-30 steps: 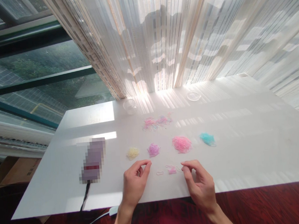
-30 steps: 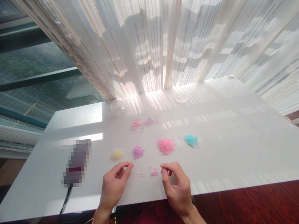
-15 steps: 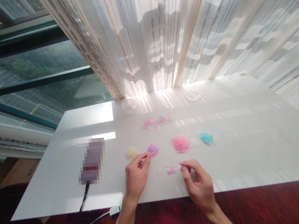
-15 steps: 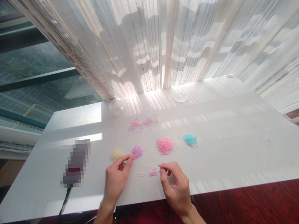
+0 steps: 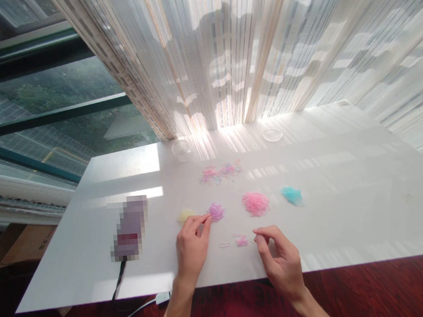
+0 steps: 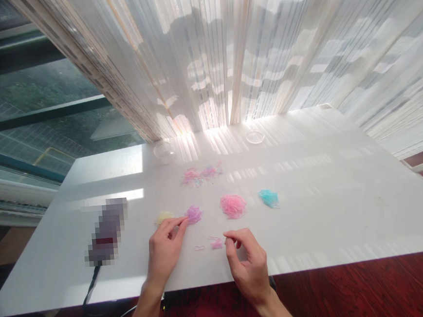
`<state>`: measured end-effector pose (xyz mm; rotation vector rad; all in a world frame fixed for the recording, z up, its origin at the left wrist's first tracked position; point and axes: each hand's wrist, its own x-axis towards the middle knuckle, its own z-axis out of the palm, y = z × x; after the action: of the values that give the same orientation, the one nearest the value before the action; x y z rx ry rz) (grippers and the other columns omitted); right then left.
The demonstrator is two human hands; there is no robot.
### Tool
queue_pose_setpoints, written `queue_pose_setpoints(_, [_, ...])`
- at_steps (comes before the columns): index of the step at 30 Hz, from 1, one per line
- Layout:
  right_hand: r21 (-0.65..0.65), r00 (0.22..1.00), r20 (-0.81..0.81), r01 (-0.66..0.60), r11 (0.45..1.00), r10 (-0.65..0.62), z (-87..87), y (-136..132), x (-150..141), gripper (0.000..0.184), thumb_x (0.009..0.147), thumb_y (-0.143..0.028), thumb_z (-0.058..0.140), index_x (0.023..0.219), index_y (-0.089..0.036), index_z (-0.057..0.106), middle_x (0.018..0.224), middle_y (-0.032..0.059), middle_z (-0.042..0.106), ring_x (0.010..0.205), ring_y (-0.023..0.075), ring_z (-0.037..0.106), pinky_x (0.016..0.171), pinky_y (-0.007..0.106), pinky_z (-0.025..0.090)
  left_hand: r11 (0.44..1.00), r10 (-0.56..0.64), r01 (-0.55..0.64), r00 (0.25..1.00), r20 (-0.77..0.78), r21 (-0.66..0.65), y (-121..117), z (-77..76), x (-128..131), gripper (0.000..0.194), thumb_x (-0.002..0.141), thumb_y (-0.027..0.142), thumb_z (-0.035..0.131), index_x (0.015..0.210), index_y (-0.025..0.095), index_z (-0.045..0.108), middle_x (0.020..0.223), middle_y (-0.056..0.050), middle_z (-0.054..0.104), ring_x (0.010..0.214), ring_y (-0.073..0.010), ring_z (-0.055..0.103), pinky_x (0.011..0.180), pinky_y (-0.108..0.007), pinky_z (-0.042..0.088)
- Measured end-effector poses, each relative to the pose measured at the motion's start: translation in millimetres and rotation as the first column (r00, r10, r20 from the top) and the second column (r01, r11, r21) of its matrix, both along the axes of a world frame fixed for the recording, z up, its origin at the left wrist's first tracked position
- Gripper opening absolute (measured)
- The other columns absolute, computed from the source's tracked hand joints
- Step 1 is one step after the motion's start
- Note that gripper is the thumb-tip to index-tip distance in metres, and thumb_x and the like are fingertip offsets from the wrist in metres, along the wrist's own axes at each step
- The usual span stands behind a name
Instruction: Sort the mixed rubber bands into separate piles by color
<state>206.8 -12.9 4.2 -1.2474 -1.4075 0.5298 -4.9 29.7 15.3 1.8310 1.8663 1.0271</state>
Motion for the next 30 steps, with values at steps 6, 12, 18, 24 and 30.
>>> queue_pose_setpoints(6, [0.002,1.000,0.004,-0.002,1.000,0.001,0.6,0,0,0.013,0.099,-0.014,0.061,0.102,-0.023,0.071,0.081,-0.0005,0.070,0.071,0.0136,0.067,0.068,0.023,0.056,1.000,0.004,-0.005,1.000,-0.029,0.000,0,-1.2,-1,0.019,0.098,0.031,0.067,0.099,0.023,0.084,0.086,-0.001,0.075,0.058,-0.0124,0.055,0.064,-0.025,0.050])
queue_pose_setpoints(12, [-0.004,1.000,0.006,-0.001,1.000,0.001,-0.8,-1,0,0.013,0.099,-0.015,0.061,0.102,-0.023,0.071,0.081,-0.0002,0.070,0.072,0.0141,0.067,0.067,0.023,0.056,1.000,0.007,-0.007,0.999,-0.047,0.011,1,-4.0,1,0.018,0.098,0.030,0.067,0.101,0.022,0.084,0.086,-0.001,0.075,0.059,-0.0128,0.058,0.064,-0.026,0.050])
queue_pose_setpoints(18, [-0.002,1.000,0.013,-0.002,1.000,0.002,-0.6,0,1,0.013,0.099,-0.015,0.061,0.102,-0.023,0.071,0.082,0.0002,0.071,0.073,0.0145,0.068,0.068,0.024,0.056,1.000,-0.011,0.012,0.999,-0.038,0.029,0,-5.8,-2,0.021,0.100,0.029,0.064,0.104,0.021,0.083,0.090,-0.003,0.077,0.063,-0.0140,0.063,0.068,-0.027,0.053])
queue_pose_setpoints(24, [-0.002,1.000,0.019,-0.002,1.000,0.002,-0.1,0,1,0.013,0.099,-0.015,0.061,0.102,-0.023,0.071,0.081,-0.0002,0.071,0.072,0.0142,0.068,0.067,0.023,0.056,0.996,-0.046,0.045,0.999,0.004,0.072,-2,-1.2,-4,0.025,0.104,0.028,0.058,0.106,0.021,0.082,0.095,-0.005,0.077,0.075,-0.0159,0.070,0.073,-0.027,0.057])
queue_pose_setpoints(30, [-0.013,1.000,0.024,-0.004,1.000,0.004,0.5,1,0,0.012,0.099,-0.015,0.061,0.101,-0.023,0.071,0.082,-0.0001,0.071,0.073,0.0143,0.068,0.067,0.023,0.055,0.990,-0.104,0.103,0.995,-0.003,0.092,-15,7.0,-9,0.021,0.103,0.028,0.061,0.113,0.021,0.079,0.094,-0.003,0.073,0.055,-0.0107,0.054,0.060,-0.024,0.053])
